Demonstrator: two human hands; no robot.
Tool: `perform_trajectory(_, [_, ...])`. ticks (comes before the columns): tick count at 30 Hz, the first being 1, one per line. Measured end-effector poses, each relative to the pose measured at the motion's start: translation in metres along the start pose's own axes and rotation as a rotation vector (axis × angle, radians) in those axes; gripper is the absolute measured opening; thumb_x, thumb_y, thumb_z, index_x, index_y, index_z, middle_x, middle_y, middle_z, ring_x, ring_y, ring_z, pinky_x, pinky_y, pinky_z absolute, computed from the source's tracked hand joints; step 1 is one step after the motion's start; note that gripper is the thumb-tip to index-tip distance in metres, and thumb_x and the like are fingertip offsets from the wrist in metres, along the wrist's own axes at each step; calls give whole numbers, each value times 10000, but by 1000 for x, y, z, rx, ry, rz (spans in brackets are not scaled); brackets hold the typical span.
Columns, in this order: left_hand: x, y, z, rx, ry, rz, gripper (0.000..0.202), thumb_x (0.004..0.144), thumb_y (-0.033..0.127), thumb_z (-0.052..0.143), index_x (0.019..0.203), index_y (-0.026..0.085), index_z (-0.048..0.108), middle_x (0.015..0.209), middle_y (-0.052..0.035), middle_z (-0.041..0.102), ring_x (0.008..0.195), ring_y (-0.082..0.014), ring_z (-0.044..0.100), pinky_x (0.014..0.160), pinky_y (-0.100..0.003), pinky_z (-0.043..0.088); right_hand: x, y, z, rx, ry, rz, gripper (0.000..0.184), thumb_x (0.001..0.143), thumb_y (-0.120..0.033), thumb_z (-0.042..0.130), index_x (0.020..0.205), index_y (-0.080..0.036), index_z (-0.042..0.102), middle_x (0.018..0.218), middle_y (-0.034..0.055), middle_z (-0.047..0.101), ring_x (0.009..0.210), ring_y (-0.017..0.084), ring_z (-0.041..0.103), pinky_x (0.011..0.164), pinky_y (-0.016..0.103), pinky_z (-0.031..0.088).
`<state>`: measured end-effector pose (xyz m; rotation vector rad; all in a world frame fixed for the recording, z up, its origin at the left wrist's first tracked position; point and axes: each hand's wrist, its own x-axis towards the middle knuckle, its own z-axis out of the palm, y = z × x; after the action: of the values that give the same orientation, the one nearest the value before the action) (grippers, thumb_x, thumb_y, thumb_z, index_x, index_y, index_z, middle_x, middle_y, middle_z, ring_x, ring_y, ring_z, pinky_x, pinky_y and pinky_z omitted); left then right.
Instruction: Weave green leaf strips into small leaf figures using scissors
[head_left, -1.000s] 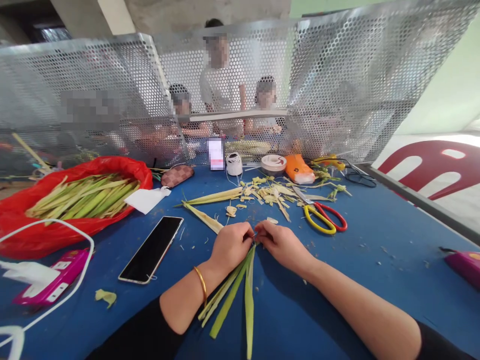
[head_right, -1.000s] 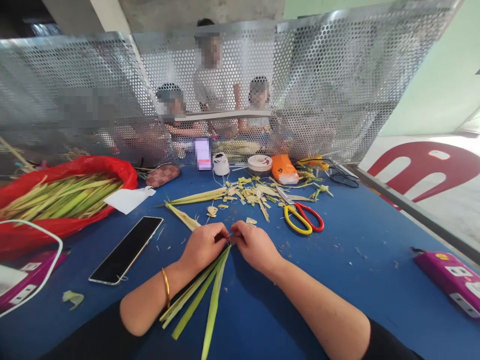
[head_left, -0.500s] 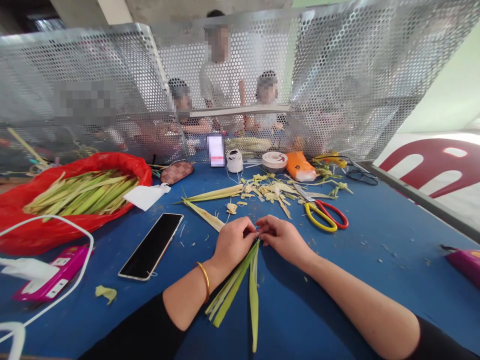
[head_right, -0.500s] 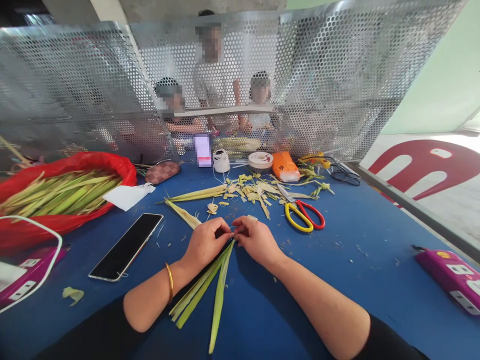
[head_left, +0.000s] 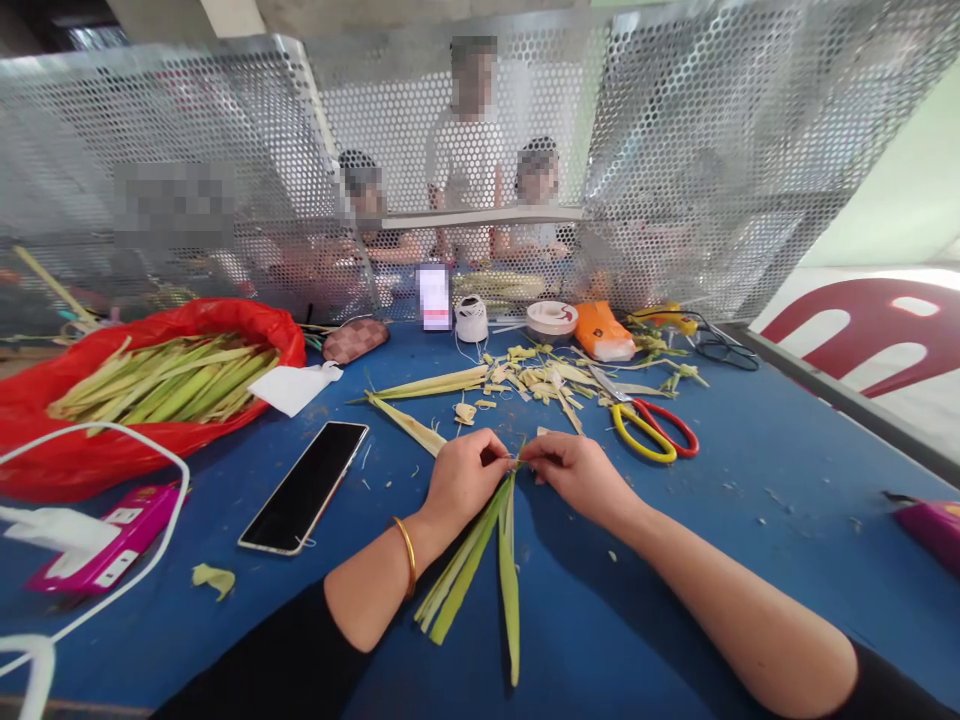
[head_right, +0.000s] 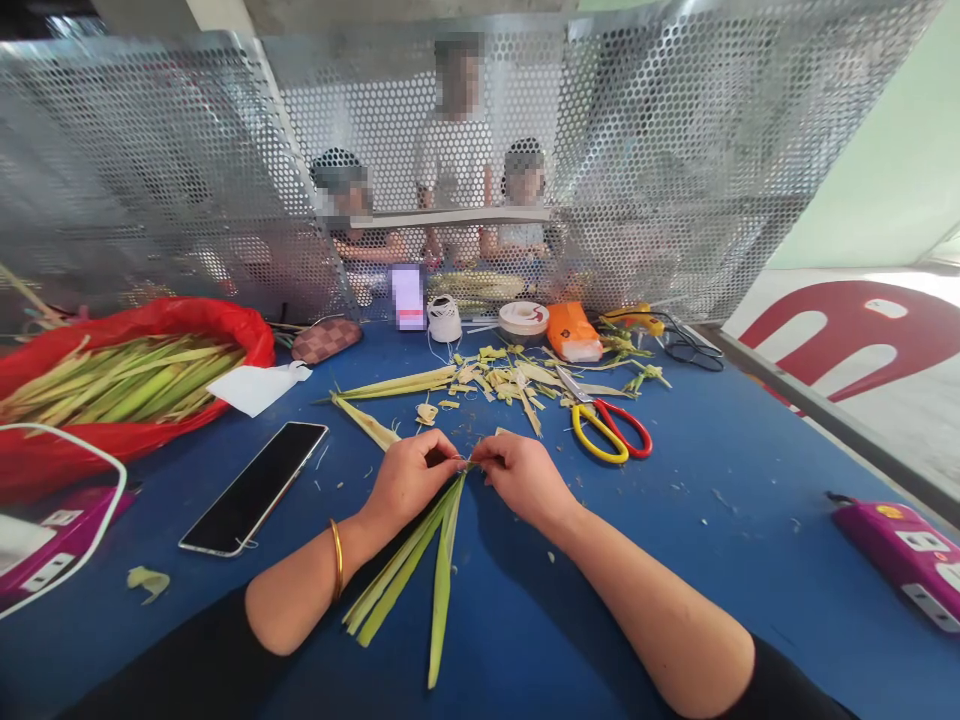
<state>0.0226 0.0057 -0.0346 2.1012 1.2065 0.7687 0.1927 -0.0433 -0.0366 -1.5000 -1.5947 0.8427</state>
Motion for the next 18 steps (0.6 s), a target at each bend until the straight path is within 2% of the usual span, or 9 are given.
perform_trajectory(4, [1, 0, -3, 41, 11, -59, 85, 713, 253, 693, 649, 213, 651, 650, 26, 676, 626, -138, 590, 599, -249, 385, -4, -5, -7, -315, 1, -119, 267, 763, -55, 459, 788, -201, 681, 774, 21, 623, 667, 145, 576, 625, 244, 390])
perform_trajectory(7, [3, -2, -7, 84, 46, -142, 103, 696, 270, 700, 622, 216, 652, 627, 20, 672, 614, -145, 588, 585, -256, 378, -4, -6, -12, -400, -71, -110, 274, 759, -38, 457, 753, -203, 675, 763, 28, 629, 680, 154, 564, 635, 249, 374])
perform_trajectory(11, [4, -7, -9, 113, 60, -179, 115, 689, 282, 695, 603, 218, 653, 631, 12, 678, 625, -156, 596, 575, -261, 369, -4, -3, -16, -339, -148, -56, 258, 707, -10, 487, 654, -211, 639, 716, 21, 635, 678, 168, 562, 635, 264, 370])
perform_trajectory(15, [4, -6, -8, 143, 57, -188, 104, 701, 270, 673, 612, 220, 652, 648, 9, 687, 633, -159, 601, 563, -258, 362, -3, -3, -12, -220, -165, -23, 223, 745, -47, 464, 722, -216, 608, 665, -16, 609, 590, 137, 574, 567, 236, 404])
perform_trajectory(18, [4, -4, -8, 182, 44, -179, 100, 710, 273, 666, 624, 221, 658, 663, 5, 694, 632, -162, 603, 558, -259, 358, -2, -4, -3, -60, -133, -32, 160, 793, -109, 458, 777, -203, 587, 681, -18, 600, 617, 131, 595, 602, 237, 449])
